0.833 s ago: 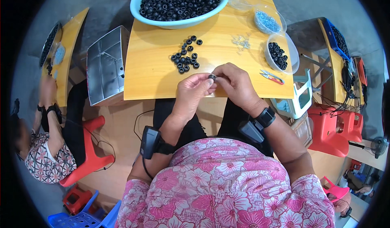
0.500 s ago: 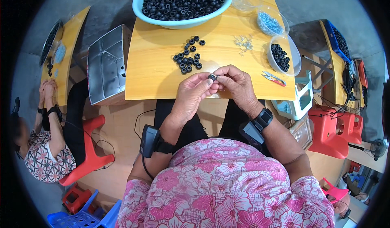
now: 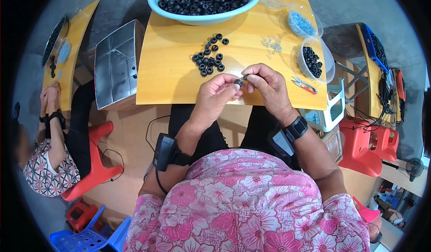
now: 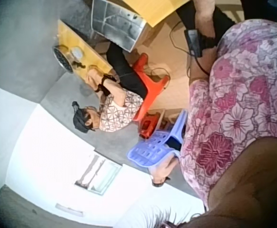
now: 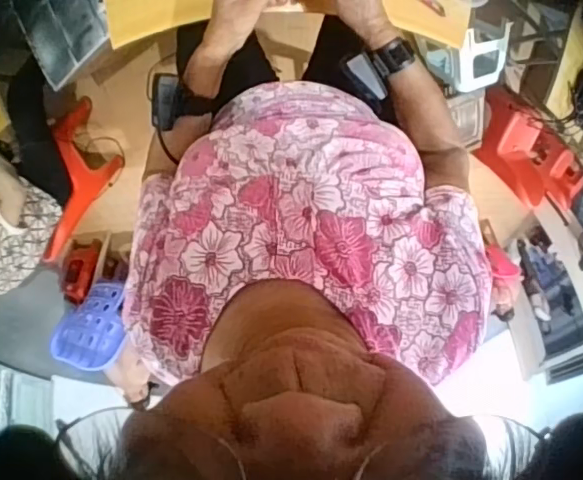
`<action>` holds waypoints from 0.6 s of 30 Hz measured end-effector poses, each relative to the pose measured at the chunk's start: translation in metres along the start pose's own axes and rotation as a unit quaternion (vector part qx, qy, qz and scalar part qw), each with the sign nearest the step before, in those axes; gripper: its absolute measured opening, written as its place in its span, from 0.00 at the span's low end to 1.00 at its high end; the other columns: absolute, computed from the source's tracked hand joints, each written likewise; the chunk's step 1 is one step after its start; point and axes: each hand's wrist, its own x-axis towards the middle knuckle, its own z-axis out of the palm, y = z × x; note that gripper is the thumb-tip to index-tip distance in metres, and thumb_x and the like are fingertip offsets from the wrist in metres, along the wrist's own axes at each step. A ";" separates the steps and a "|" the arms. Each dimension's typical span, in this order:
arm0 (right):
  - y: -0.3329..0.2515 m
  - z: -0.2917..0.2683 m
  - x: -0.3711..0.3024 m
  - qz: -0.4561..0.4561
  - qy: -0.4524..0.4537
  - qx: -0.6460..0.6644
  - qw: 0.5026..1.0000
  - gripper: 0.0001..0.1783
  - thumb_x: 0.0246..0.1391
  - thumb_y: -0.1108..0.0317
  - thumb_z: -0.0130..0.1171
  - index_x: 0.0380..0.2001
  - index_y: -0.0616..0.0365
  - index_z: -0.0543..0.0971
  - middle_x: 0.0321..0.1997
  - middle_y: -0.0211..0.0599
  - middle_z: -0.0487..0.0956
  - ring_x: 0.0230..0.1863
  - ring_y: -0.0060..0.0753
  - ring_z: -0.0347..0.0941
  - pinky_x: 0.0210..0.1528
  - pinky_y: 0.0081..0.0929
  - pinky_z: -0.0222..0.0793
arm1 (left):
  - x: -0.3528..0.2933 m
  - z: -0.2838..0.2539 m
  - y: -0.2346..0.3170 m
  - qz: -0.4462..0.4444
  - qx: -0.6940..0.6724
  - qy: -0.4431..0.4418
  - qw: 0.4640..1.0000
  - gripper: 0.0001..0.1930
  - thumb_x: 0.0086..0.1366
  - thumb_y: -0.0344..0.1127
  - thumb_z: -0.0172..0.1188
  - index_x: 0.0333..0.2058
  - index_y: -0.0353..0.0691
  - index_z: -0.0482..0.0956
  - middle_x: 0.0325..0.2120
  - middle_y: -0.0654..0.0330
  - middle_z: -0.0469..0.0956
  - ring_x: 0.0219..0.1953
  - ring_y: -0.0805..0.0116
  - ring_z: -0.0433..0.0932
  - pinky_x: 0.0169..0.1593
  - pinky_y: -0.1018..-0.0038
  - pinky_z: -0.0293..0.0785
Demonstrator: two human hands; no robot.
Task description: The recorder is assembling small black ring-like components with metal pins or inserts at a workbench.
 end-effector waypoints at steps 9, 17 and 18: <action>-0.005 0.004 0.002 -0.006 -0.018 -0.042 0.999 0.05 0.57 0.77 0.52 0.36 0.66 0.76 0.30 0.31 0.76 0.29 0.17 0.70 0.35 0.17 0.69 | 0.001 -0.001 -0.005 0.011 -0.010 -0.001 1.000 0.11 0.67 0.32 0.52 0.44 0.32 0.73 0.36 0.58 0.78 0.39 0.74 0.77 0.48 0.75 0.73; -0.006 0.004 0.002 -0.001 -0.019 -0.047 0.999 0.05 0.57 0.77 0.52 0.36 0.66 0.76 0.30 0.31 0.76 0.28 0.17 0.70 0.34 0.17 0.69 | 0.000 -0.001 -0.002 0.001 0.000 0.001 1.000 0.11 0.66 0.33 0.53 0.43 0.32 0.74 0.36 0.58 0.78 0.39 0.74 0.77 0.48 0.75 0.73; -0.005 0.003 0.002 -0.001 -0.019 -0.047 0.999 0.05 0.57 0.77 0.52 0.36 0.66 0.76 0.30 0.31 0.76 0.28 0.17 0.70 0.34 0.17 0.69 | 0.000 -0.001 -0.002 0.001 -0.001 0.002 1.000 0.11 0.66 0.33 0.53 0.43 0.33 0.74 0.36 0.59 0.78 0.38 0.74 0.77 0.48 0.76 0.73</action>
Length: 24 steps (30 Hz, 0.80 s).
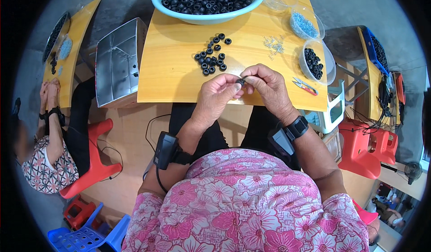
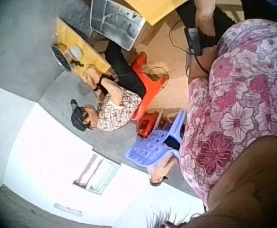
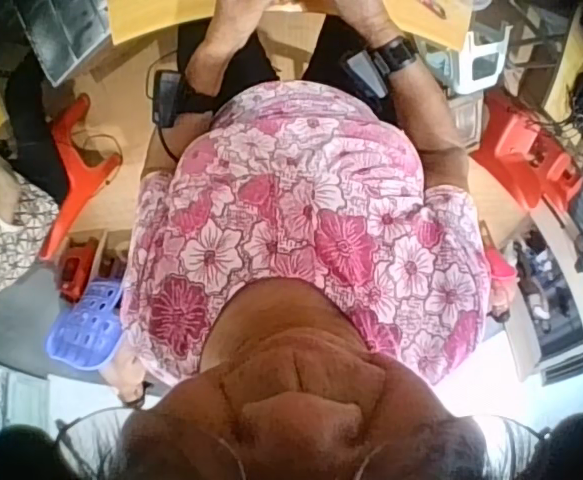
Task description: The recorder is assembling small black ring-like components with metal pins or inserts at a workbench.
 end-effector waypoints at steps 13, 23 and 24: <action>0.000 -0.002 0.000 0.000 0.002 -0.008 1.000 0.06 0.57 0.77 0.53 0.37 0.66 0.76 0.31 0.30 0.77 0.29 0.17 0.71 0.35 0.16 0.70 | 0.001 -0.001 -0.001 -0.003 0.004 0.006 1.000 0.10 0.66 0.32 0.53 0.42 0.33 0.74 0.35 0.60 0.78 0.37 0.75 0.76 0.46 0.76 0.73; 0.001 -0.003 0.001 0.010 -0.002 0.007 1.000 0.06 0.57 0.77 0.53 0.37 0.66 0.76 0.31 0.31 0.77 0.28 0.17 0.71 0.35 0.16 0.70 | 0.001 -0.001 0.001 -0.004 -0.001 0.010 1.000 0.10 0.66 0.33 0.54 0.42 0.34 0.74 0.34 0.61 0.77 0.36 0.76 0.76 0.46 0.77 0.73; 0.000 -0.002 0.000 0.010 -0.002 0.007 1.000 0.06 0.57 0.77 0.53 0.37 0.66 0.76 0.31 0.31 0.77 0.28 0.17 0.71 0.35 0.16 0.70 | 0.002 -0.001 0.001 -0.004 -0.004 0.009 1.000 0.10 0.66 0.33 0.54 0.42 0.34 0.74 0.34 0.61 0.77 0.36 0.77 0.76 0.46 0.77 0.73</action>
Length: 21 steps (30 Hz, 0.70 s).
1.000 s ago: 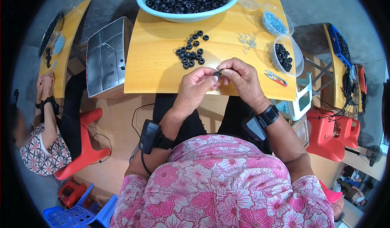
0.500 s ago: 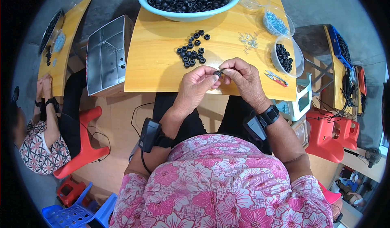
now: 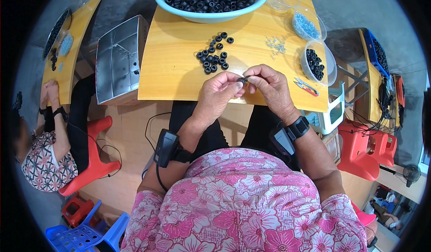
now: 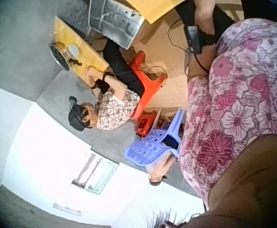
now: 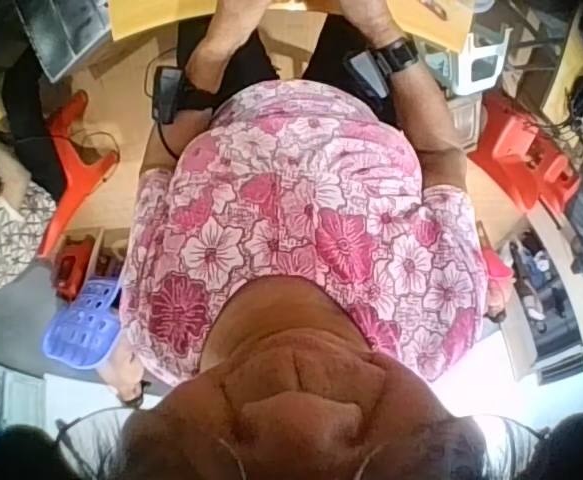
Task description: The recorder is assembling small black ring-like components with metal pins or inserts at a workbench.
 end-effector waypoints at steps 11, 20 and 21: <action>-0.002 0.001 0.000 -0.003 0.014 -0.034 0.999 0.06 0.56 0.77 0.54 0.36 0.66 0.77 0.29 0.31 0.77 0.27 0.17 0.72 0.33 0.17 0.70 | 0.000 0.000 0.000 0.014 0.011 -0.005 1.000 0.09 0.66 0.32 0.54 0.41 0.34 0.74 0.34 0.62 0.76 0.37 0.77 0.75 0.45 0.78 0.73; -0.001 0.000 -0.001 -0.007 0.017 -0.036 0.999 0.05 0.56 0.77 0.55 0.36 0.66 0.77 0.30 0.31 0.77 0.27 0.17 0.71 0.33 0.16 0.70 | 0.000 0.002 0.000 0.012 0.022 0.001 1.000 0.08 0.66 0.31 0.54 0.40 0.34 0.74 0.33 0.63 0.76 0.35 0.78 0.75 0.43 0.79 0.73; -0.001 0.000 -0.002 -0.007 0.016 -0.036 0.999 0.05 0.56 0.77 0.55 0.36 0.66 0.77 0.30 0.31 0.77 0.27 0.17 0.71 0.33 0.16 0.70 | -0.001 0.003 0.000 0.012 0.019 0.003 1.000 0.08 0.66 0.31 0.54 0.40 0.34 0.74 0.33 0.63 0.76 0.35 0.78 0.75 0.43 0.79 0.74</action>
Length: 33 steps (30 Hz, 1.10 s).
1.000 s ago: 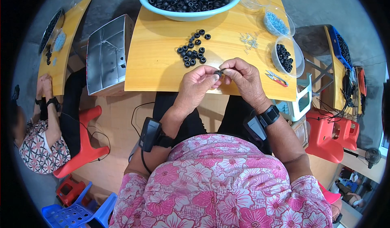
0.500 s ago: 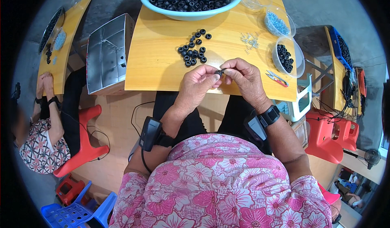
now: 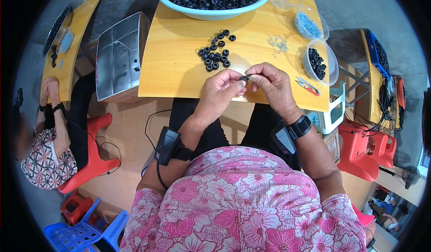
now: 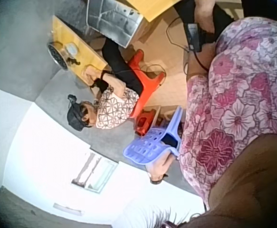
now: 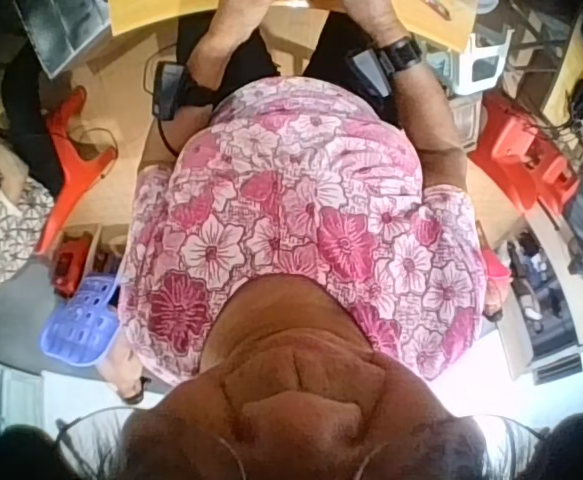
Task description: The recorder is assembling small black ring-like components with metal pins or inserts at a workbench.
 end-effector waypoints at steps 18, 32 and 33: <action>0.000 0.000 -0.001 0.019 -0.011 -0.027 0.999 0.06 0.57 0.76 0.54 0.37 0.65 0.77 0.30 0.30 0.77 0.28 0.17 0.71 0.34 0.15 0.69 | -0.001 0.002 -0.002 0.008 0.014 0.008 1.000 0.07 0.65 0.29 0.54 0.39 0.32 0.73 0.32 0.63 0.75 0.33 0.79 0.76 0.40 0.80 0.76; 0.003 -0.001 0.000 0.046 -0.019 0.038 0.998 0.06 0.56 0.76 0.54 0.35 0.66 0.78 0.28 0.30 0.78 0.27 0.16 0.71 0.33 0.16 0.70 | -0.001 0.000 -0.001 -0.002 0.034 0.006 0.999 0.06 0.65 0.28 0.54 0.38 0.32 0.74 0.31 0.63 0.76 0.32 0.79 0.76 0.39 0.81 0.76; 0.004 0.000 0.000 0.046 -0.019 0.038 0.998 0.06 0.56 0.76 0.54 0.35 0.66 0.78 0.28 0.30 0.78 0.27 0.16 0.71 0.33 0.16 0.70 | -0.001 0.000 -0.001 -0.001 0.036 0.008 0.999 0.06 0.65 0.28 0.54 0.37 0.31 0.74 0.31 0.62 0.77 0.32 0.79 0.76 0.39 0.81 0.76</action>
